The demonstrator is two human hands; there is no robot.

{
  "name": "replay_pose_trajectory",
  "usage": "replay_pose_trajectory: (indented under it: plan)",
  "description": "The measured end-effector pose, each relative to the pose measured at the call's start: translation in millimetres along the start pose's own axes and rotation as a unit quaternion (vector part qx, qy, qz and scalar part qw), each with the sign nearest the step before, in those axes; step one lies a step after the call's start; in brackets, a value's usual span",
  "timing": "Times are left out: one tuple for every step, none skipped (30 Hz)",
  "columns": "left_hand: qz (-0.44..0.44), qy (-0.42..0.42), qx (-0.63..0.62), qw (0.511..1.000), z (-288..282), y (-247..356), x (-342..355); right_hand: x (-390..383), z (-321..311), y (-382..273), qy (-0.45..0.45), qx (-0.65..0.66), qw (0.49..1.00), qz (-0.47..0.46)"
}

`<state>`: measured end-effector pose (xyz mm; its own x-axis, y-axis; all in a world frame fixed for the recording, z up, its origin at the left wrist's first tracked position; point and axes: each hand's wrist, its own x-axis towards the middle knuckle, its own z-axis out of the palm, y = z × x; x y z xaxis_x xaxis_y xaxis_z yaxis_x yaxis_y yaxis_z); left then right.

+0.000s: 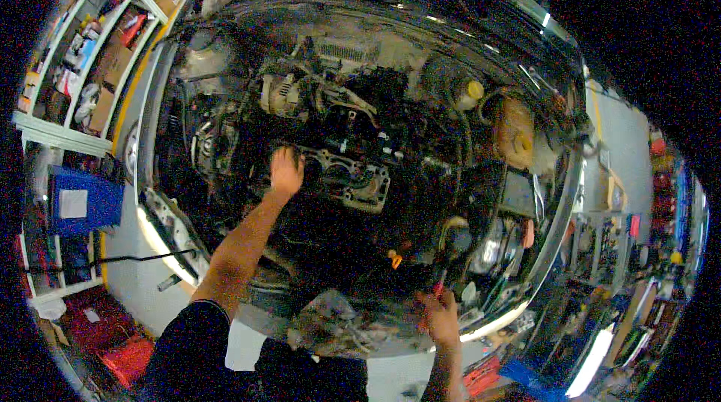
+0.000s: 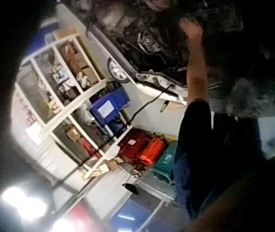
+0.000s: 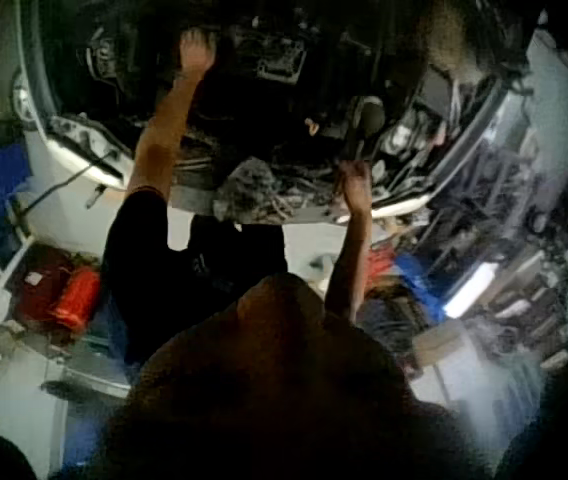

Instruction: The person works on a car engine with the hood open, using a ratchet to tighten bolts on a metal component. They then use pliers to adjust a hose clamp and manipulate various hoses and wires within the engine bay.

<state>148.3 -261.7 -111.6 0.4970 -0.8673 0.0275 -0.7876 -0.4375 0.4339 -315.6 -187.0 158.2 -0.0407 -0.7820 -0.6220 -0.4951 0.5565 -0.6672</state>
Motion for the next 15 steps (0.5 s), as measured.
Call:
replay_pose_trajectory:
  plan:
    - [0.002,0.006,0.005,1.000,1.8,10.2,17.6,35.6,1.2,-11.2,-0.027,-0.028,0.999,-0.036]
    - [0.014,0.023,0.009,1.000,14.0,13.1,34.1,72.6,1.1,-24.7,-0.056,-0.057,0.994,-0.075]
    - [0.019,0.040,0.023,0.999,22.5,2.0,44.6,111.9,7.8,-37.7,-0.093,-0.081,0.986,-0.115]
    - [0.030,0.056,0.039,0.997,27.6,-3.7,54.7,143.7,16.1,-96.8,-0.161,-0.263,0.940,-0.145]
    - [0.020,0.050,0.060,0.997,30.1,-13.1,56.9,191.2,32.2,-116.1,-0.198,-0.222,0.949,-0.106]
    - [0.013,0.040,0.064,0.997,34.6,-6.7,57.3,234.1,39.7,-133.6,-0.221,-0.190,0.955,-0.061]
    - [0.003,0.031,0.080,0.996,38.5,-13.4,55.8,269.5,55.5,-160.3,-0.208,-0.275,0.933,-0.099]
    - [-0.019,0.056,0.072,0.996,52.1,-21.4,55.0,315.2,66.3,-183.9,-0.209,-0.377,0.890,-0.147]
    - [-0.021,0.041,0.063,0.997,59.1,-19.2,49.6,347.1,74.7,-210.6,-0.239,-0.410,0.873,-0.111]
    - [-0.022,0.035,0.062,0.997,52.0,-15.7,53.5,375.2,93.1,-228.6,-0.269,-0.342,0.900,-0.041]
    - [-0.019,0.033,0.050,0.998,49.8,-4.8,63.7,410.0,94.8,-234.5,-0.262,-0.328,0.908,-0.003]
    - [-0.005,0.045,0.032,0.998,50.3,-3.7,66.9,445.0,101.4,-241.8,-0.258,-0.314,0.913,0.031]
    - [-0.004,0.041,0.021,0.999,53.1,0.6,69.1,469.5,102.6,-246.9,-0.277,-0.283,0.916,0.058]
    - [-0.009,0.041,0.021,0.999,49.8,-5.4,69.0,483.3,124.4,-258.4,-0.307,-0.253,0.913,0.086]
    - [-0.013,0.040,0.021,0.999,46.8,-9.6,68.0,490.5,140.5,-263.4,-0.259,-0.307,0.915,0.037]
